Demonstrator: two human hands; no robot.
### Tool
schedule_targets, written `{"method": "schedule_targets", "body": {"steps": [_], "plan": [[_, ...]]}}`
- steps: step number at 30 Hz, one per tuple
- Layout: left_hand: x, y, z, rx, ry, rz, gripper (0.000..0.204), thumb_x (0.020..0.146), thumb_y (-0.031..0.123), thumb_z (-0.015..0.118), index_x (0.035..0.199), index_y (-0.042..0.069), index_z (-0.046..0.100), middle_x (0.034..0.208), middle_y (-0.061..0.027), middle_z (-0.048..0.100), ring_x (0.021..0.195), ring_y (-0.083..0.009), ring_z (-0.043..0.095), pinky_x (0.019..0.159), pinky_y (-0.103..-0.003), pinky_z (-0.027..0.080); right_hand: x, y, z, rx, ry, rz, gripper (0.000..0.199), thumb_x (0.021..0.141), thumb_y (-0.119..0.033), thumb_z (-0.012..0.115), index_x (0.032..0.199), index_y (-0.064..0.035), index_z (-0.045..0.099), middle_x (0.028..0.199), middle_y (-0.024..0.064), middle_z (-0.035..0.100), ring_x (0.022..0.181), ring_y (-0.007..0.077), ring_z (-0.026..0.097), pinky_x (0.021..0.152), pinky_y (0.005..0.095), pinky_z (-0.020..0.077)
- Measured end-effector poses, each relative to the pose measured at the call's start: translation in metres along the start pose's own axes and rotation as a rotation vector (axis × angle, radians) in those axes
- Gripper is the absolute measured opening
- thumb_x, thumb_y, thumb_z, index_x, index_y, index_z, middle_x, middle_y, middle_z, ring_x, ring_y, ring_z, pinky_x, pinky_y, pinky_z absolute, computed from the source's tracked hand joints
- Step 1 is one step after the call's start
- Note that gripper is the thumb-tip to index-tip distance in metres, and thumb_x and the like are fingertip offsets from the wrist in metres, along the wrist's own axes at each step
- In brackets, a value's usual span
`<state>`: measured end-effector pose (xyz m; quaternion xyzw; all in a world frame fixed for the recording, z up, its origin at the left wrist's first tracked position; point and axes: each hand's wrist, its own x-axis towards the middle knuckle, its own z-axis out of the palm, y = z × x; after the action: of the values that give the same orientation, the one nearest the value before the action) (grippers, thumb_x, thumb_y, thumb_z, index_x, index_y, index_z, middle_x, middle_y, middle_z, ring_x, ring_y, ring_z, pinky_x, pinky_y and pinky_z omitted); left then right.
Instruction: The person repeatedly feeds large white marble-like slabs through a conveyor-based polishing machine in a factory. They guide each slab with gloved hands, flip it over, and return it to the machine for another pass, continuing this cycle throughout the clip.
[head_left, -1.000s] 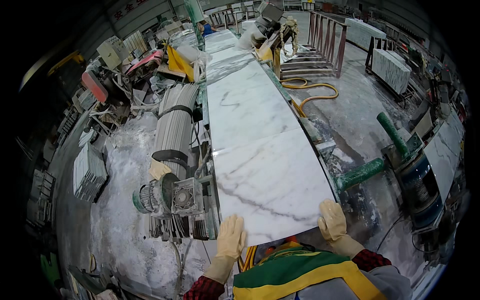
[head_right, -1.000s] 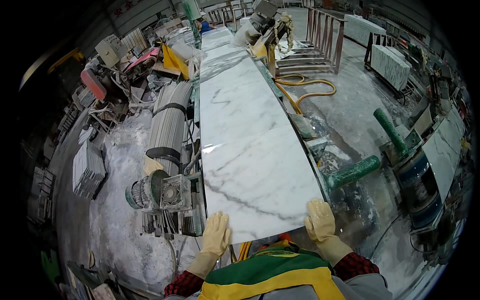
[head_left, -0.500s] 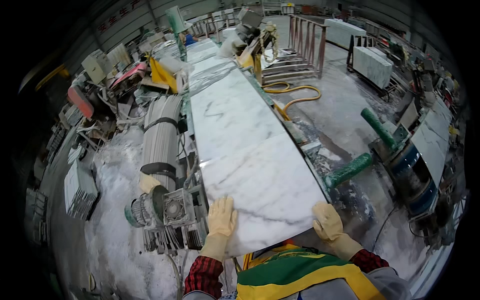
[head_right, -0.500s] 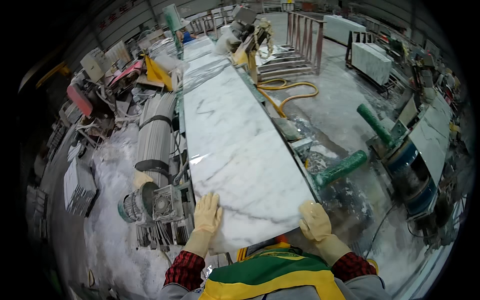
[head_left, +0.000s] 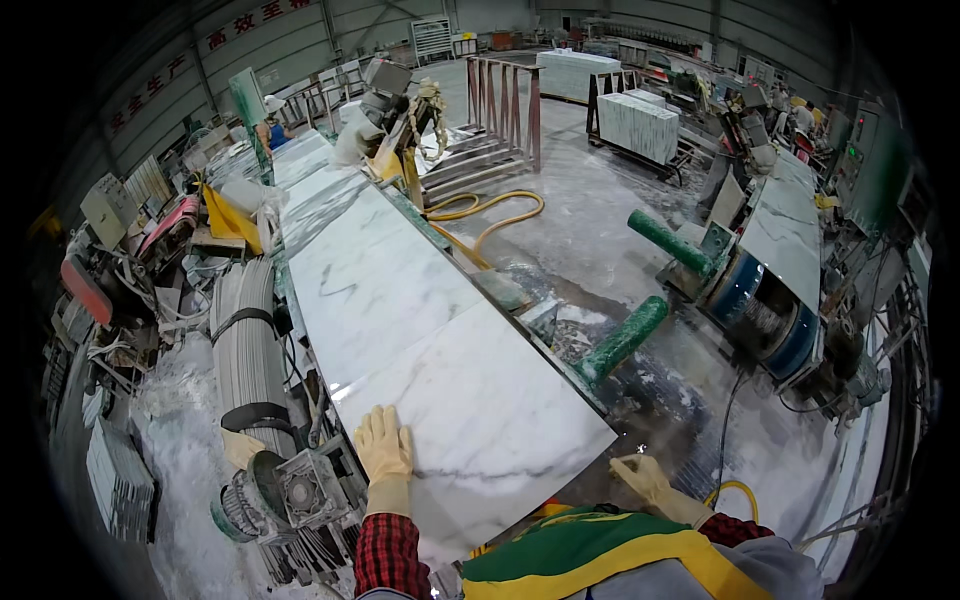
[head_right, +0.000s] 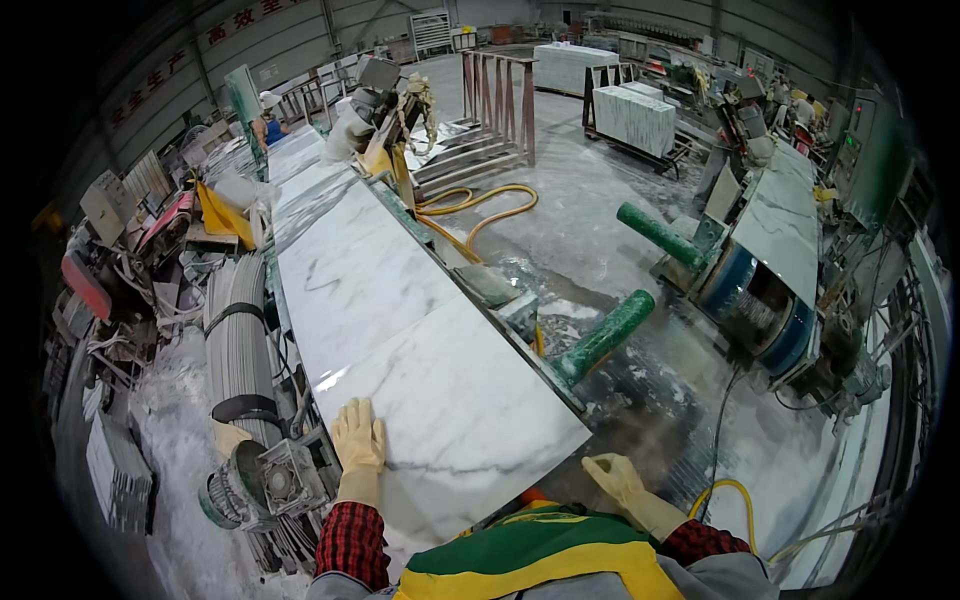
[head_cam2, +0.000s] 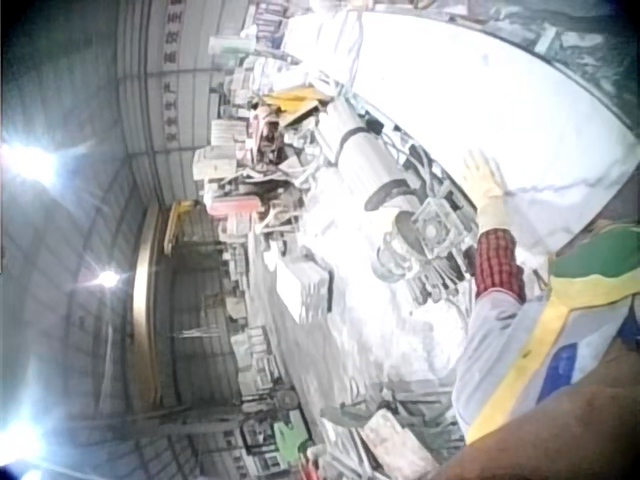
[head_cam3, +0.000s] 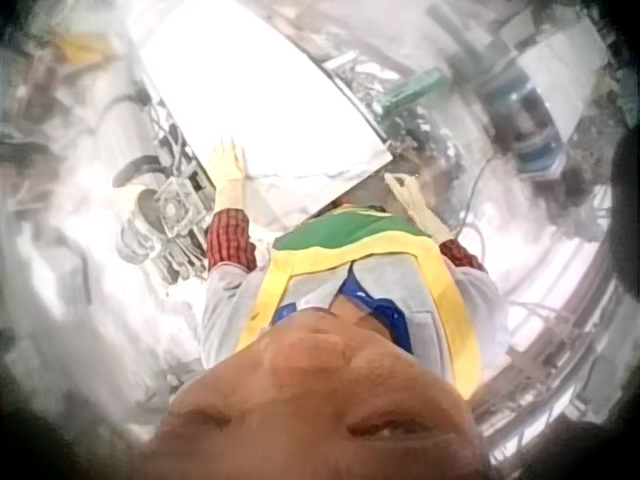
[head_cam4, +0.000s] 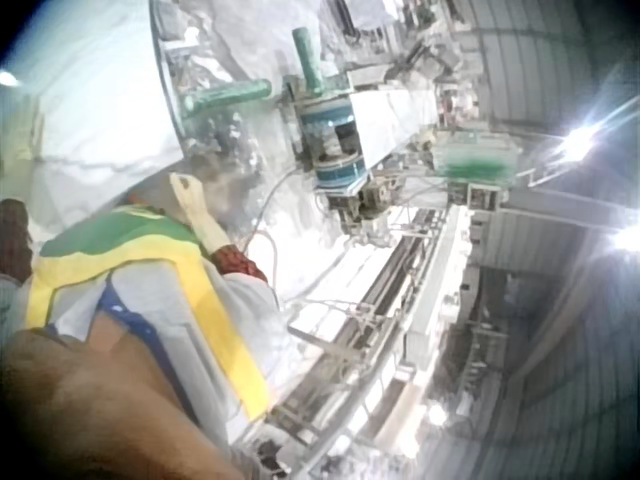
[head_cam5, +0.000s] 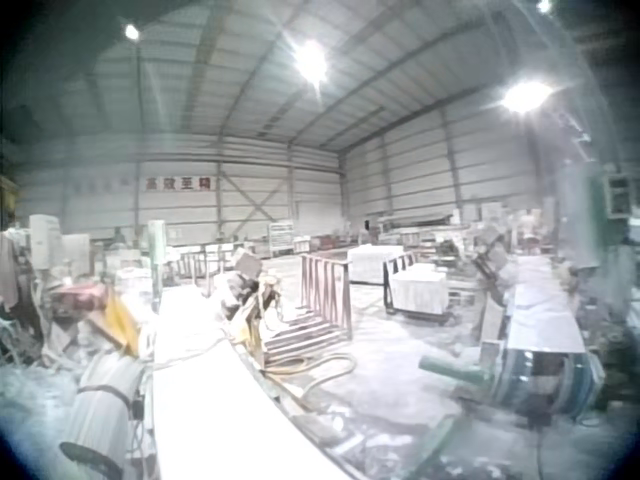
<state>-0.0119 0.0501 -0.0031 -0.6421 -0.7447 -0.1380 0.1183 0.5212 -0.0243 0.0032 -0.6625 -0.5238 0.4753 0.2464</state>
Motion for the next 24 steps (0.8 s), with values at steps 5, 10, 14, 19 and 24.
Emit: {"method": "schedule_targets", "body": {"steps": [5,10,14,19,24], "plan": [[0.004,0.003,-0.003,-0.011,-0.039,0.015,0.06,0.108,0.04,0.064,0.161,0.013,0.056,0.168,-0.0166,0.054,0.156,-0.0408,0.048,0.13,-0.059,0.033,0.022,0.037,0.034,0.416,-0.594,0.249,0.102,0.103,-0.07,0.07,0.156,0.0133,0.046,0.15,0.0331,0.064,0.136,0.0376,0.07,0.118,0.0463,0.0561],[-0.006,-0.006,-0.011,-0.019,-0.062,-0.027,0.06,0.109,0.04,0.063,0.162,0.013,0.057,0.169,-0.0179,0.055,0.157,-0.0415,0.047,0.131,-0.059,0.032,0.017,-0.048,0.074,0.183,-0.436,0.52,0.119,0.094,-0.088,0.066,0.153,0.014,0.05,0.148,0.0395,0.061,0.138,0.0376,0.067,0.116,0.0461,0.0568],[-0.002,0.0,-0.011,-0.044,-0.055,0.018,0.061,0.108,0.04,0.064,0.161,0.011,0.057,0.168,-0.0188,0.056,0.158,-0.0424,0.047,0.131,-0.06,0.032,0.03,-0.025,0.085,-0.129,-0.388,0.46,0.103,0.096,-0.086,0.065,0.123,0.0134,0.073,0.119,0.033,0.073,0.113,0.0335,0.073,0.097,0.0461,0.0588],[0.029,-0.017,-0.009,-0.08,-0.067,0.141,0.064,0.104,0.038,0.07,0.159,0.009,0.058,0.166,-0.0223,0.056,0.155,-0.045,0.047,0.129,-0.06,0.034,0.013,-0.014,0.092,-0.179,-0.229,0.284,0.105,0.095,-0.089,0.06,0.116,0.0123,0.079,0.106,0.0286,0.081,0.104,0.0425,0.079,0.099,0.0498,0.0578],[0.112,-0.054,-0.008,-0.096,-0.047,0.241,0.065,0.102,0.038,0.072,0.157,0.005,0.059,0.156,-0.0281,0.062,0.147,-0.0482,0.055,0.125,-0.057,0.041,0.003,-0.043,0.093,-0.21,-0.191,0.284,0.103,0.093,-0.091,0.059,0.117,0.0068,0.082,0.116,0.0285,0.081,0.109,0.0419,0.078,0.101,0.0518,0.0569]]}}
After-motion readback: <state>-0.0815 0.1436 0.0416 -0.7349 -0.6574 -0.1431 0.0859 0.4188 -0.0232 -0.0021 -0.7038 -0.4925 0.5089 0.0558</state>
